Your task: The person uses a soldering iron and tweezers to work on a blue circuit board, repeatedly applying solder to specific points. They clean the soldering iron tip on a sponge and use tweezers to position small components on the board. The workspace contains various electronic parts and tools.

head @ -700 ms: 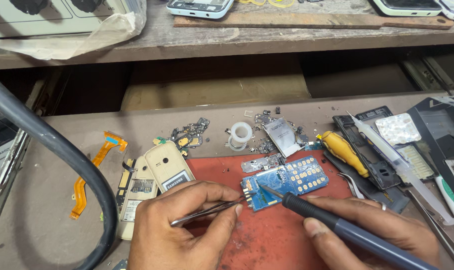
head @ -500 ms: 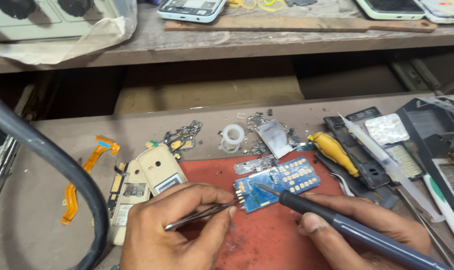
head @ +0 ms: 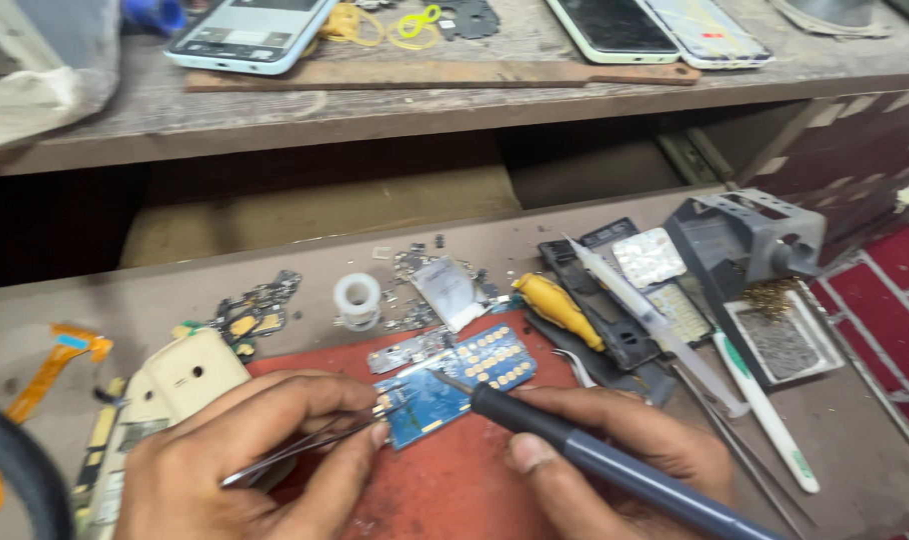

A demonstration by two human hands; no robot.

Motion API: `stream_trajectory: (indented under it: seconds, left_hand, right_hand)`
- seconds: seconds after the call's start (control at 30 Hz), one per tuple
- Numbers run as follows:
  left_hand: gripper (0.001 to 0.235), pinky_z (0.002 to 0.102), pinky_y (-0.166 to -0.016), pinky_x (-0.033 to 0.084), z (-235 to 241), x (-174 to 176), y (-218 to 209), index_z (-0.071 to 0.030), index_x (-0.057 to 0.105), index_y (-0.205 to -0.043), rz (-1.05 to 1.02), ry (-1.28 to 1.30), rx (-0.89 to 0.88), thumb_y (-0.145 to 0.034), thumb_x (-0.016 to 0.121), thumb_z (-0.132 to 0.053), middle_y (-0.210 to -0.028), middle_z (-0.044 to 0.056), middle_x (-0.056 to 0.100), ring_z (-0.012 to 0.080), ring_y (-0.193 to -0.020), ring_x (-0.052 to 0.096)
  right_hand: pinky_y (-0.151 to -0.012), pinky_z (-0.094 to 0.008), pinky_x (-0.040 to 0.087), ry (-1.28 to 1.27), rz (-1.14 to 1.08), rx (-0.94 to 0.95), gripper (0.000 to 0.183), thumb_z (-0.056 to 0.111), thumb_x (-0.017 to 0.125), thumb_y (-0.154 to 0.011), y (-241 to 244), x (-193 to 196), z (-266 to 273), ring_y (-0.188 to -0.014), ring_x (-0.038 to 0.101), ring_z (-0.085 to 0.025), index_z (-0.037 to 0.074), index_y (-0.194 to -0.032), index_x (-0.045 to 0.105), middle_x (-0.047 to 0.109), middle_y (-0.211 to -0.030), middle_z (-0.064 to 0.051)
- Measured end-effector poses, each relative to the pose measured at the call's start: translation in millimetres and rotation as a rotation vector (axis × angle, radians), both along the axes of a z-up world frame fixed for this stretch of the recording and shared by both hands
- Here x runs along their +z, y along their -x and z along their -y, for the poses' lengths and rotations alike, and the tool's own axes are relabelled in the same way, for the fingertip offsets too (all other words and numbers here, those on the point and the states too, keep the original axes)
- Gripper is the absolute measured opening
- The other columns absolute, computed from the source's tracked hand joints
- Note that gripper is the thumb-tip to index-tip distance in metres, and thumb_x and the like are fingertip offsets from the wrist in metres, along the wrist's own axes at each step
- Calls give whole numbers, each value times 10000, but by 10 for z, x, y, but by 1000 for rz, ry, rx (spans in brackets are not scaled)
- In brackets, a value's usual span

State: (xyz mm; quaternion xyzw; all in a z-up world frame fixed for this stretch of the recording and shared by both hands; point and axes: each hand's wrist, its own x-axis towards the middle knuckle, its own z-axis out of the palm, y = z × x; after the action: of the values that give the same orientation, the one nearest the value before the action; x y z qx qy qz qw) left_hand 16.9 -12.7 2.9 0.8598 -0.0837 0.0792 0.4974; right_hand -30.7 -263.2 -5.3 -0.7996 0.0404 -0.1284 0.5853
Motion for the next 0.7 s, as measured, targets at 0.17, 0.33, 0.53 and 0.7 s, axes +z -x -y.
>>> stream_trajectory:
  seconds: [0.17,0.33,0.53,0.7]
  left_hand:
    - [239,240,-766,582,-16,-49,-67,-163,843,-975,107,-44,-20,-739,877,-176,-918,-32,789,70,-840,769]
    - [222,252,-764,586,-20,49,-19,-148,849,-977,12,-29,8,-756,866,-164,-913,-29,796,80,-829,780]
    - [233,250,-795,614,-35,203,-23,-92,789,-1004,150,-39,-46,-774,806,-132,-946,17,821,102,-878,765]
    - [227,246,-724,593,-19,220,25,-112,819,-1014,-40,44,25,-788,815,-133,-906,-9,798,75,-811,777]
  right_hand:
    - [-773,-249,635,-36,39,4,289,51,831,-792,-29,10,-3,-830,815,-133,-13,-1074,831,795,-886,-116]
    - [-751,-263,635,4,-66,-17,331,43,849,-799,-7,-19,21,-816,779,-147,-3,-1123,800,773,-908,-118]
    - [-834,-264,637,-1,23,114,375,23,782,-835,-34,-13,75,-898,823,-129,-20,-1207,749,809,-955,-106]
    - [-776,-225,625,142,59,118,333,44,802,-825,-11,30,45,-849,806,-94,1,-1155,778,797,-920,-83]
